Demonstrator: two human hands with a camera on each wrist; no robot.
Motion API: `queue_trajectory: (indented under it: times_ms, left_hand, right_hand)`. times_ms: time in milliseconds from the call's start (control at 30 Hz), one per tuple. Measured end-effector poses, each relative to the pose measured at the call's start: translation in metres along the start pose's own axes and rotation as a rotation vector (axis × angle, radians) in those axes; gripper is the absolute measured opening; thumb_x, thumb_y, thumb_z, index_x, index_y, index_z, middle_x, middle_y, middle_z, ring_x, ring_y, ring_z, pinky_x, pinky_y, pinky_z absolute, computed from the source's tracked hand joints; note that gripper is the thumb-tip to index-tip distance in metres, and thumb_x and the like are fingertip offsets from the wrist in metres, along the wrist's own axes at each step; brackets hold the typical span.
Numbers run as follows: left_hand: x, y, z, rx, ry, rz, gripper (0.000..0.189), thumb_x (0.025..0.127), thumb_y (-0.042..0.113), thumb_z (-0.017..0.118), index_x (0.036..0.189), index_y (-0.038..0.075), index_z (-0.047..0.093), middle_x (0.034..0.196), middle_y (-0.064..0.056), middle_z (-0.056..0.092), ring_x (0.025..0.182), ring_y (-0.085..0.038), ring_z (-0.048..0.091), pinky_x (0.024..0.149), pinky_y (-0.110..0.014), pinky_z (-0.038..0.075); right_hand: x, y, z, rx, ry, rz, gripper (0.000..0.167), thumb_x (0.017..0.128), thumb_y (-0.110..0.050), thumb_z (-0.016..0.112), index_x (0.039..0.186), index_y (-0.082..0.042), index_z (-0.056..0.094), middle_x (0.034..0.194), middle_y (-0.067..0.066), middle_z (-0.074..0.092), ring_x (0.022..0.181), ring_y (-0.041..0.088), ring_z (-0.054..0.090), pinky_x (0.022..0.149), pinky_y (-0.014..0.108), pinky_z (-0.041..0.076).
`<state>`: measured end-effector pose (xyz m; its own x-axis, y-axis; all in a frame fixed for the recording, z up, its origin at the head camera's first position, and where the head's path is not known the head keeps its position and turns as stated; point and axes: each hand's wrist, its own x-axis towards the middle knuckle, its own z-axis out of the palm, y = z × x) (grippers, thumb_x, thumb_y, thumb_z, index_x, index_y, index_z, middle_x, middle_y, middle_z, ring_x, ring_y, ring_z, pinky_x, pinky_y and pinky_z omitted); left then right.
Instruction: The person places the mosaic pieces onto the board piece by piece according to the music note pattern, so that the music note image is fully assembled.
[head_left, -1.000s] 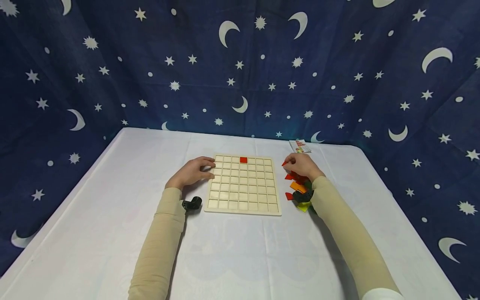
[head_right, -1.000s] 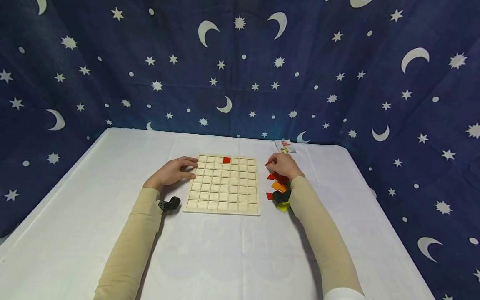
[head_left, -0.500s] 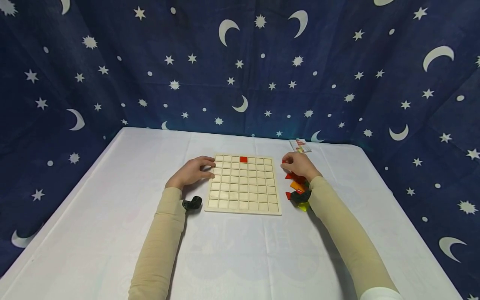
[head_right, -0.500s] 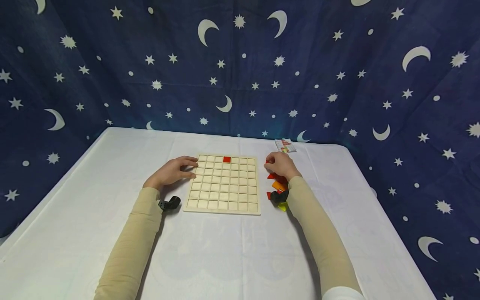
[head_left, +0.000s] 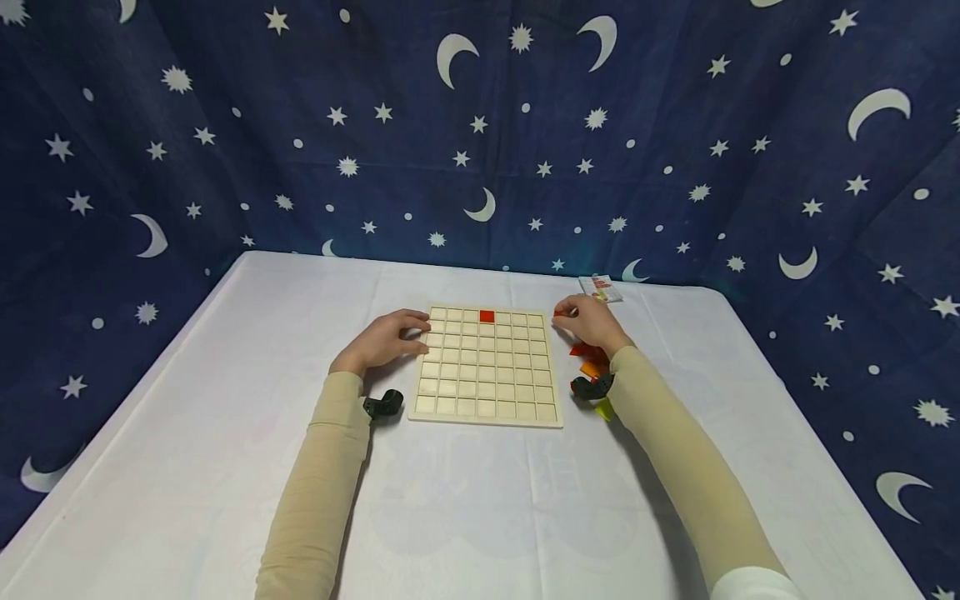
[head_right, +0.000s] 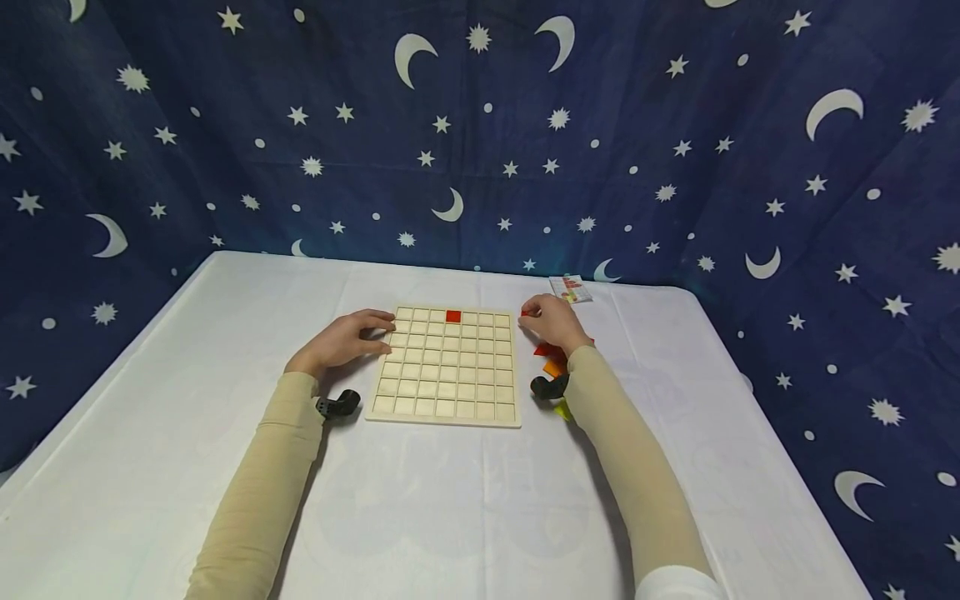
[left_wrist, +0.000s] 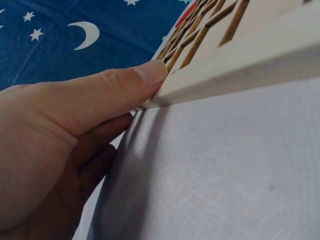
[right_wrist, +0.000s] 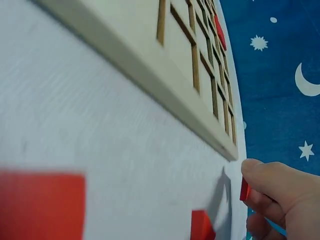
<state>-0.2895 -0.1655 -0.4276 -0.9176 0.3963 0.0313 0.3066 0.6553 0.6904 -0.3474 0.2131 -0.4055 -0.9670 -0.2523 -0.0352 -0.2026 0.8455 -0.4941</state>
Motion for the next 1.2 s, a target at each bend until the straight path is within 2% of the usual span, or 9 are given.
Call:
queue_trajectory:
  times_ms: [267,700,900,1200]
  left_hand:
    - [0.000,0.000,0.000,0.001,0.004,-0.003,0.048,0.088,0.021,0.074,0.130,0.000,0.062,0.145,-0.013,0.048,0.139,-0.032,0.037,0.116,-0.046,0.029]
    - [-0.001,0.000,0.000,0.001,0.001,0.006,0.047,0.088,0.020,0.074,0.129,0.000,0.062,0.145,-0.014,0.048,0.139,-0.033,0.037,0.115,-0.046,0.030]
    - [-0.002,0.001,-0.001,0.001,0.001,0.011,0.047,0.088,0.021,0.074,0.129,0.000,0.062,0.145,-0.014,0.048,0.139,-0.033,0.037,0.116,-0.046,0.029]
    - [-0.003,0.002,-0.001,0.009,-0.002,0.025,0.047,0.088,0.020,0.074,0.129,-0.001,0.062,0.144,-0.015,0.049,0.138,-0.033,0.038,0.115,-0.046,0.030]
  right_hand:
    - [0.008,-0.017,0.008,0.038,0.012,-0.058,0.031,0.094,-0.023,0.066,0.117,-0.002,0.066,0.111,0.015,0.065,0.098,0.028,0.058,0.088,0.043,0.050]
    - [0.016,-0.054,0.030,0.062,-0.060,-0.217,0.026,0.094,-0.020,0.068,0.112,-0.003,0.068,0.106,0.011,0.066,0.096,0.026,0.060,0.087,0.040,0.051]
    - [0.021,-0.065,0.037,0.042,-0.081,-0.208,0.028,0.094,-0.020,0.067,0.117,-0.003,0.068,0.110,0.012,0.065,0.101,0.026,0.060,0.091,0.040,0.051]
    - [0.022,-0.066,0.039,0.040,-0.121,-0.195,0.028,0.096,-0.019,0.065,0.119,-0.003,0.066,0.113,0.012,0.065,0.104,0.027,0.060,0.092,0.040,0.051]
